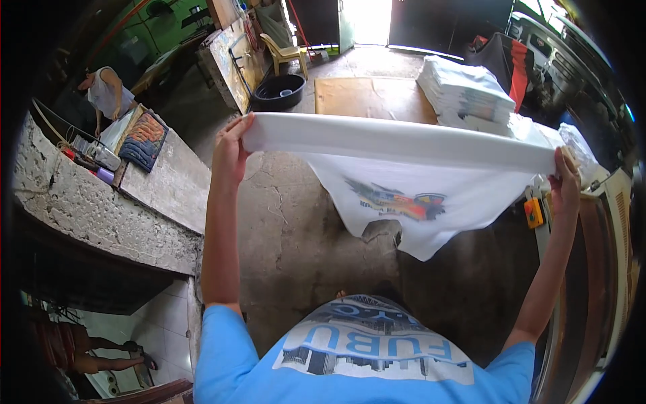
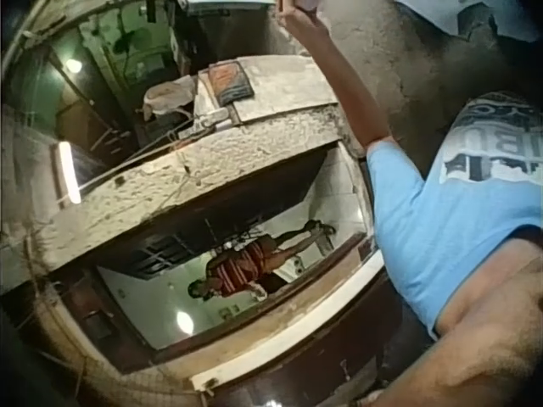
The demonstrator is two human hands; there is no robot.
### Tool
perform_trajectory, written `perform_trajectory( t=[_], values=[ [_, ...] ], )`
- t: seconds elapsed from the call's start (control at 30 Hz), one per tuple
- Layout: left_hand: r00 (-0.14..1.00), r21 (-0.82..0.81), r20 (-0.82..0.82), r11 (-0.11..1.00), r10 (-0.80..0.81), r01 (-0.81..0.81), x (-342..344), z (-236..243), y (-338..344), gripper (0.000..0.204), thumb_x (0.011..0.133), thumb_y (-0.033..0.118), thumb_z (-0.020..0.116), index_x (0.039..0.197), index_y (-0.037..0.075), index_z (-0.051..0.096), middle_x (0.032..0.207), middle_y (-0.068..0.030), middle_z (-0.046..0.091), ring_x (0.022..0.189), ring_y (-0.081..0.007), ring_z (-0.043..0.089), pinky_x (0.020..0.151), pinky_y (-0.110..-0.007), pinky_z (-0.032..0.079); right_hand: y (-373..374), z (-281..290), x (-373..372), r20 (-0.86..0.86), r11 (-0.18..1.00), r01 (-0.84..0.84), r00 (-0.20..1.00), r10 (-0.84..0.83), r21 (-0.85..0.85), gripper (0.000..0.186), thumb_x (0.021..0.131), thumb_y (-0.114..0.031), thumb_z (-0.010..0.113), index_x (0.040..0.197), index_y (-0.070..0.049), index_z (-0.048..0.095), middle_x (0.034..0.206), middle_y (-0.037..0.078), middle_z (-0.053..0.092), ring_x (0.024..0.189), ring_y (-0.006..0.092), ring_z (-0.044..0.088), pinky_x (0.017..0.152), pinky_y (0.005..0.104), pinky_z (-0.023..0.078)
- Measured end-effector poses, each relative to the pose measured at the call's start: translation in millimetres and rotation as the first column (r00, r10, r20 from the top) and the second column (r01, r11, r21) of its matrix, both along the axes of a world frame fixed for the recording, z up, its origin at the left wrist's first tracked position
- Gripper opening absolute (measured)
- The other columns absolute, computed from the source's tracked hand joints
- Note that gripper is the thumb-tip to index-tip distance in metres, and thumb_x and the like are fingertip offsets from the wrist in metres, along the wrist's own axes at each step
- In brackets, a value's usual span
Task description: The recorder is preparing t-shirts and transfer sheets and loading them into a printing press.
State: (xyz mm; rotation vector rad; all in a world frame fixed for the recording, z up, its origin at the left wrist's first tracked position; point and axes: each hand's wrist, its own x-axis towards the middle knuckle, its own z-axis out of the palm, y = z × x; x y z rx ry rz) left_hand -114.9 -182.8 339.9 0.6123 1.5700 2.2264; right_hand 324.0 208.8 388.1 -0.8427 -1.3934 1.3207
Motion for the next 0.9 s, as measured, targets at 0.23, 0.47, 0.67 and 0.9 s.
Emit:
perform_trajectory(
  t=[0.23, 0.47, 0.67, 0.9],
  values=[
    [1.000, 0.064, 0.015, 0.998, 0.013, -0.014, -0.4, 15.4, -18.6, 0.016, 0.083, 0.016, 0.057, 0.087, 0.001, 0.061, 0.075, -0.0031, 0.061, 0.065, -0.0096, 0.058, 0.057, -0.023, 0.047, 13.1, 12.8, -10.5, -0.008, 0.987, -0.124, 0.992, 0.126, 0.103, 0.014, 0.078, -0.022, 0.067, 0.083, -0.009, 0.064, 0.073, -0.002, 0.059, 0.067, 0.0050, 0.052, 0.055, 0.0202, 0.039],
    [0.998, -0.165, 0.050, 0.986, 0.046, -0.037, -74.4, 0.6, 85.6, 0.019, 0.081, 0.021, 0.057, 0.092, 0.006, 0.061, 0.081, -0.0038, 0.060, 0.070, -0.0115, 0.058, 0.063, -0.027, 0.050, 128.3, -0.3, -129.5, 0.180, 0.938, -0.334, 0.932, 0.315, 0.090, 0.026, 0.080, -0.027, 0.061, 0.096, -0.006, 0.060, 0.083, 0.002, 0.059, 0.075, 0.0117, 0.056, 0.064, 0.0257, 0.047],
    [0.985, 0.184, -0.067, 0.972, 0.161, -0.147, -205.8, 5.5, 227.6, 0.011, 0.083, 0.015, 0.053, 0.086, 0.005, 0.057, 0.082, -0.0046, 0.059, 0.075, -0.0141, 0.057, 0.064, -0.028, 0.049, 270.9, -3.7, -272.8, -0.148, 0.925, -0.269, 0.937, 0.315, 0.269, 0.017, 0.077, -0.019, 0.067, 0.086, -0.006, 0.064, 0.080, 0.001, 0.061, 0.078, 0.0095, 0.055, 0.065, 0.0242, 0.045],
    [0.962, 0.409, -0.115, 0.894, 0.246, -0.180, -212.6, 39.9, 251.5, 0.016, 0.086, 0.017, 0.049, 0.092, 0.004, 0.055, 0.088, -0.0064, 0.058, 0.078, -0.0133, 0.058, 0.061, -0.028, 0.049, 283.1, 8.0, -306.9, -0.304, 0.939, -0.225, 0.904, 0.301, 0.259, 0.015, 0.079, -0.021, 0.065, 0.087, -0.007, 0.064, 0.080, -0.002, 0.060, 0.075, 0.0072, 0.053, 0.069, 0.0220, 0.041]
  ],
)
